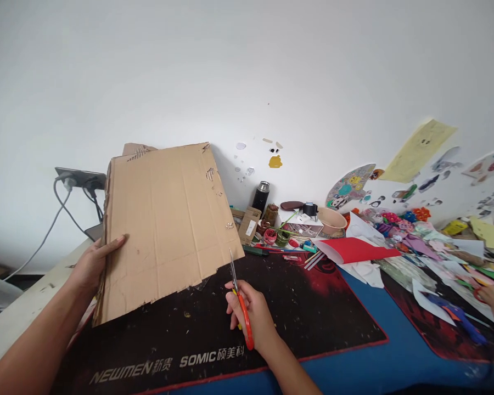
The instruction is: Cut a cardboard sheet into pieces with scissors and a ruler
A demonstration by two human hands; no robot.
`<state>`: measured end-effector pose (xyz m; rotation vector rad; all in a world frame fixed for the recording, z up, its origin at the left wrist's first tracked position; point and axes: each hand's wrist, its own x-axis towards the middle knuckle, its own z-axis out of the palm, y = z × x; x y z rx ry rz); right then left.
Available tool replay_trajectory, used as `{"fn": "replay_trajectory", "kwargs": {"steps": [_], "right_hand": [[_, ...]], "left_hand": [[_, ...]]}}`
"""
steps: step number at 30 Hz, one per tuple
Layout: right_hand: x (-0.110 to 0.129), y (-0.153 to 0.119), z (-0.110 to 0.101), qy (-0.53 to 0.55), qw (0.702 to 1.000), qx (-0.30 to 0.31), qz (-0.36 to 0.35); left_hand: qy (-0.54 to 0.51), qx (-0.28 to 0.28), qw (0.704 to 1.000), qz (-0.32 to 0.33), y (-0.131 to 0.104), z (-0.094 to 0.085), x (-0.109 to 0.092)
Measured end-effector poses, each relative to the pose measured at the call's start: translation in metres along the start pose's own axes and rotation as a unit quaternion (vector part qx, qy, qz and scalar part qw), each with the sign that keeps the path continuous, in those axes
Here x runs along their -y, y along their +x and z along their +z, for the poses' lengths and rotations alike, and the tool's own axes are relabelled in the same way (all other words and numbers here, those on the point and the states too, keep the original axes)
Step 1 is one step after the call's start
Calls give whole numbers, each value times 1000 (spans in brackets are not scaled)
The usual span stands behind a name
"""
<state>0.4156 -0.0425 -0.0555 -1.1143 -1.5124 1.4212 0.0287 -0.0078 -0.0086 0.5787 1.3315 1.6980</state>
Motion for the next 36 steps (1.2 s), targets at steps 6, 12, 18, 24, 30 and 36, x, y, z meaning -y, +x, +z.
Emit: {"fn": "replay_trajectory", "kwargs": {"steps": [6,12,18,24,30,36], "right_hand": [[-5,1,-1,-13,1000,-2,-13],[-3,1,-2,-19,1000,0,-12],[6,-1,-1,-20,1000,4,-8],[10,-2,1,-30,999,-8,11],[8,-3,3,-45,999,-18,12],[9,-5,2,-66,997,-18,22]], "left_hand": [[-1,-3,1000,-7,5,-5,-2],[3,-11,1000,-18,0,-3,-9],[18,-18,999,-26,-3,-3,-13],[19,-20,999,-25,-1,-5,-14],[26,-30,999,-21,-3,-5,-16],[28,-29,999,-1,-1,-8,-15]]}}
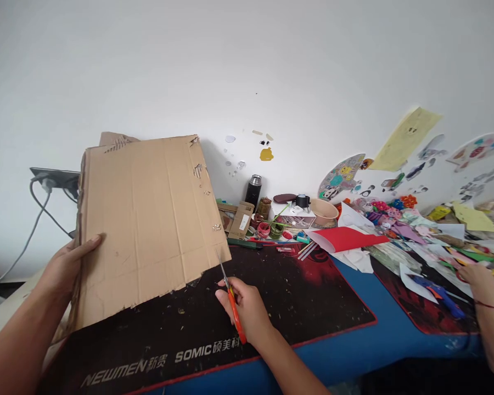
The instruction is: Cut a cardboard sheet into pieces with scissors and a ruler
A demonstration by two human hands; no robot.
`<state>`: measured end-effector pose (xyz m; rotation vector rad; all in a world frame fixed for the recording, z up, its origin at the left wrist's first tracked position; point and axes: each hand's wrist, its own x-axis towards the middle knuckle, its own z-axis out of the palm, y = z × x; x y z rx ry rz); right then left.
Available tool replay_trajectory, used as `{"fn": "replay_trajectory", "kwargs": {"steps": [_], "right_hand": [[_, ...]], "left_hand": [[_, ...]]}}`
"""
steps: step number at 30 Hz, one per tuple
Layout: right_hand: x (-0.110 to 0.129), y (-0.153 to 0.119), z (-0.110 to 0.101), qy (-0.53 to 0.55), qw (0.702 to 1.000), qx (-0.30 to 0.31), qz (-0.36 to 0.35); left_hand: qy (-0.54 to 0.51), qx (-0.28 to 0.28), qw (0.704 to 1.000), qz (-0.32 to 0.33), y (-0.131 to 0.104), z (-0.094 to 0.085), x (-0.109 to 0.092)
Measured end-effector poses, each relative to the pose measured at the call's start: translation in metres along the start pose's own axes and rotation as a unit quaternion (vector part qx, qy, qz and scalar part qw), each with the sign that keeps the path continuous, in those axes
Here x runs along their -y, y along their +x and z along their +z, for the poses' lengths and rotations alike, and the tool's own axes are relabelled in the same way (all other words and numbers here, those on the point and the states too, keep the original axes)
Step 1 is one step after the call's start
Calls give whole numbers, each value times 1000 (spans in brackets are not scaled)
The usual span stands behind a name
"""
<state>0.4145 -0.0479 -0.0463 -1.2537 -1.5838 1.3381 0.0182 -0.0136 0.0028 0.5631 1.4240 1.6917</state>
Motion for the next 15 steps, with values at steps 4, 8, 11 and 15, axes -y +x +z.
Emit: {"fn": "replay_trajectory", "kwargs": {"steps": [4,8,11,15], "right_hand": [[-4,1,0,-3,1000,-14,-6],[-9,1,2,-7,1000,-23,-6],[-11,1,2,-11,1000,-21,-11],[-9,0,0,-34,998,-38,-36]], "left_hand": [[-9,-9,1000,14,4,0,2],[-4,-13,1000,19,5,1,3],[8,-17,1000,18,3,2,3],[14,-16,999,26,-4,7,1]]}}
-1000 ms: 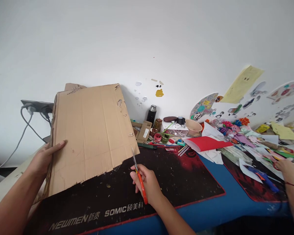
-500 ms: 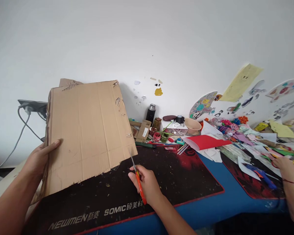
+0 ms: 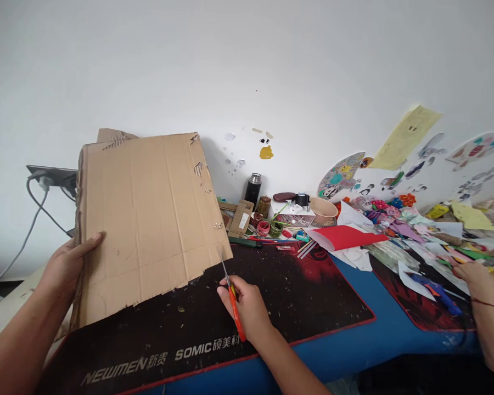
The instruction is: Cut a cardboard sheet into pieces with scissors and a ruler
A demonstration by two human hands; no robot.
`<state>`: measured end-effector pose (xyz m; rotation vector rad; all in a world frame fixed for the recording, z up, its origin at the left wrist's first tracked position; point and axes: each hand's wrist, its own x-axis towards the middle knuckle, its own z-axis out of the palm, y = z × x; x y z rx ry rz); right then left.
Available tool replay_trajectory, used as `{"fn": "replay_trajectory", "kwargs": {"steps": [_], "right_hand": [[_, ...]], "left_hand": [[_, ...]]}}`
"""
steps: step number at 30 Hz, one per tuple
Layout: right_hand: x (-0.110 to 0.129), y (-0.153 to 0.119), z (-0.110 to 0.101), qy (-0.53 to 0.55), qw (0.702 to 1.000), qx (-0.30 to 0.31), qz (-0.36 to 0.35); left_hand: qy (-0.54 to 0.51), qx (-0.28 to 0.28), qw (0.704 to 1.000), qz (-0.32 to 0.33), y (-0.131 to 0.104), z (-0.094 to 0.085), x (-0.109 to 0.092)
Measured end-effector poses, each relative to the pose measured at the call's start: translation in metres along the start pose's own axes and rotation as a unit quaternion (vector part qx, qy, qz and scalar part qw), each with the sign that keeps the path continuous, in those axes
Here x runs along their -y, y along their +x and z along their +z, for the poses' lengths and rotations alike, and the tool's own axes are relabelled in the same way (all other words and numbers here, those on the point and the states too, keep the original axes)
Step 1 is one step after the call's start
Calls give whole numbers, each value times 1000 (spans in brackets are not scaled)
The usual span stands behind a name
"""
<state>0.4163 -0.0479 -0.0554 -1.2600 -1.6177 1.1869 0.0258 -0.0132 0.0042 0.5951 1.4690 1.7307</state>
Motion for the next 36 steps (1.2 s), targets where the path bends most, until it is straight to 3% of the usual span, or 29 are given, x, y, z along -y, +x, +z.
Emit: {"fn": "replay_trajectory", "kwargs": {"steps": [18,27,36], "right_hand": [[9,2,-6,-125,991,-27,-39],[0,7,1,-79,995,-46,-45],[7,6,-12,-6,999,47,10]], "left_hand": [[2,14,1000,7,5,-2,8],[-2,3,1000,-8,2,-1,-1],[-8,-2,1000,0,5,-5,-2]]}}
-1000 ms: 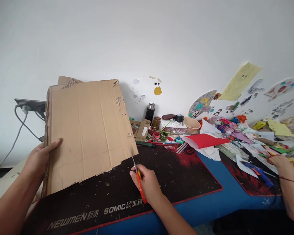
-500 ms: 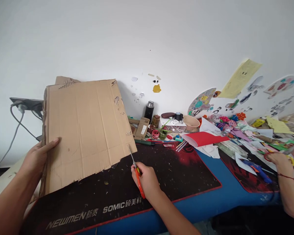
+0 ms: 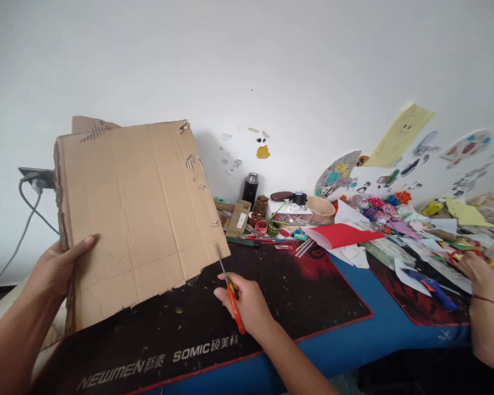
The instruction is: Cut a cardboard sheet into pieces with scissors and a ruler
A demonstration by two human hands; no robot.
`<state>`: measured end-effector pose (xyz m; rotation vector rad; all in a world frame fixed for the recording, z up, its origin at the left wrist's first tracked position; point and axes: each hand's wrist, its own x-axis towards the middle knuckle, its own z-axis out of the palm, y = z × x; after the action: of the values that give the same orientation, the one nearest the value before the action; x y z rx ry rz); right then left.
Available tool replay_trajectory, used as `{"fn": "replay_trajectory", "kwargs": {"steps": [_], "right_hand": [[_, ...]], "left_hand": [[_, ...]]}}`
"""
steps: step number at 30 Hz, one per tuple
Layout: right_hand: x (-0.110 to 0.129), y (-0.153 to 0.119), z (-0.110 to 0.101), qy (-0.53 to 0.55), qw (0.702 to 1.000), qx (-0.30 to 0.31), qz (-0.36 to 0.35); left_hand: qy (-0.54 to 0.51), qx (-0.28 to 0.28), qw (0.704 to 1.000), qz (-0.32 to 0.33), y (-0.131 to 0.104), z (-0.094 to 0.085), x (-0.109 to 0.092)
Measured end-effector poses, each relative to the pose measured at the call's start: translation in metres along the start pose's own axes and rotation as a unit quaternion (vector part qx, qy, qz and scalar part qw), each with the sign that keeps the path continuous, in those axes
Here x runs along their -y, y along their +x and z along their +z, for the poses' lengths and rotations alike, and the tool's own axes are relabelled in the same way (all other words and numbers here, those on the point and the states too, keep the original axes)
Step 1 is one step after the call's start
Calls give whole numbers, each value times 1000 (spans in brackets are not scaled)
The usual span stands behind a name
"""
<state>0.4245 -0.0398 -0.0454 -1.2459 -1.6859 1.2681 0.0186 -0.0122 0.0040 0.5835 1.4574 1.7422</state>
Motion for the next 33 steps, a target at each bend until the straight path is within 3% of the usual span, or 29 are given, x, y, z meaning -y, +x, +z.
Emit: {"fn": "replay_trajectory", "kwargs": {"steps": [12,18,24,33], "right_hand": [[8,-2,-12,-4,999,51,-5],[31,-1,-20,-31,995,83,-50],[32,9,-10,-35,999,41,-2],[35,13,-10,-160,986,21,-28]], "left_hand": [[6,-3,1000,-5,-2,1,-3],[23,16,1000,-15,-12,10,-8],[18,14,1000,-17,-15,15,-10],[25,4,999,-35,-14,13,-9]]}}
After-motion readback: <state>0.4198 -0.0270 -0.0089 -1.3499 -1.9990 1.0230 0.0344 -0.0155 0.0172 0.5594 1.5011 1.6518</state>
